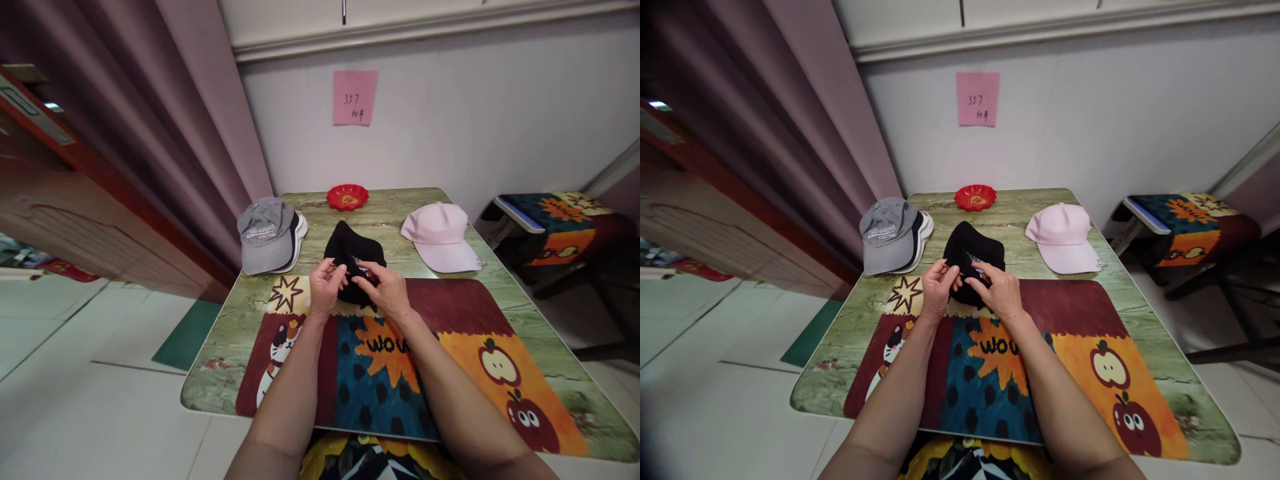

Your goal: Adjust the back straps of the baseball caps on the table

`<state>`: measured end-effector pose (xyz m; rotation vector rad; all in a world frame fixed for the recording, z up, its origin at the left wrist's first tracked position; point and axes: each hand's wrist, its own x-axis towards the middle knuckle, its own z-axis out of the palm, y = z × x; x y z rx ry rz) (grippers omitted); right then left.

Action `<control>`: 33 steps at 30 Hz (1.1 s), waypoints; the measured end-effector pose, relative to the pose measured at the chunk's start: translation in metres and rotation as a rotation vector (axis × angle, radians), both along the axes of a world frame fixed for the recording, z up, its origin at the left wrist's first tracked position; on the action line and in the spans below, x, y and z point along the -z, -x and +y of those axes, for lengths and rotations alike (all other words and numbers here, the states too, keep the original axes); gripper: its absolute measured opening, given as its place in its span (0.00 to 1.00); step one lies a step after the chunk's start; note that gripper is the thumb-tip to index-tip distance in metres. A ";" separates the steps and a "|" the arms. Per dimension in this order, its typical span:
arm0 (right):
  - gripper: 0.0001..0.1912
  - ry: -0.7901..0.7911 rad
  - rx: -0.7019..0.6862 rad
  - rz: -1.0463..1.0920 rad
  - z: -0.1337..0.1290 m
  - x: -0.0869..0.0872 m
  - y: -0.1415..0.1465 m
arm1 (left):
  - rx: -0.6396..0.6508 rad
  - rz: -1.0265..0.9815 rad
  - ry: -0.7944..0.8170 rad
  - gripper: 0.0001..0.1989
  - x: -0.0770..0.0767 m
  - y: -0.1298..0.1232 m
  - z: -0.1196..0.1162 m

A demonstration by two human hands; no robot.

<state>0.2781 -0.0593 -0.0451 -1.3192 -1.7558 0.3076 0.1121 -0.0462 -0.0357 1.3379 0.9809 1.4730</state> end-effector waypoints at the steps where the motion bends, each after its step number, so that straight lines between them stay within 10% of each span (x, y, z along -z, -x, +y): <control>1: 0.18 -0.001 -0.032 0.019 0.000 0.000 0.000 | 0.004 0.013 -0.014 0.10 0.000 0.001 0.000; 10: 0.11 0.066 -0.202 0.385 0.005 0.004 0.001 | 0.106 0.454 -0.439 0.17 0.006 0.002 0.006; 33: 0.17 0.266 -0.198 0.874 0.010 -0.003 -0.006 | 0.082 0.440 -0.317 0.10 0.012 0.008 0.014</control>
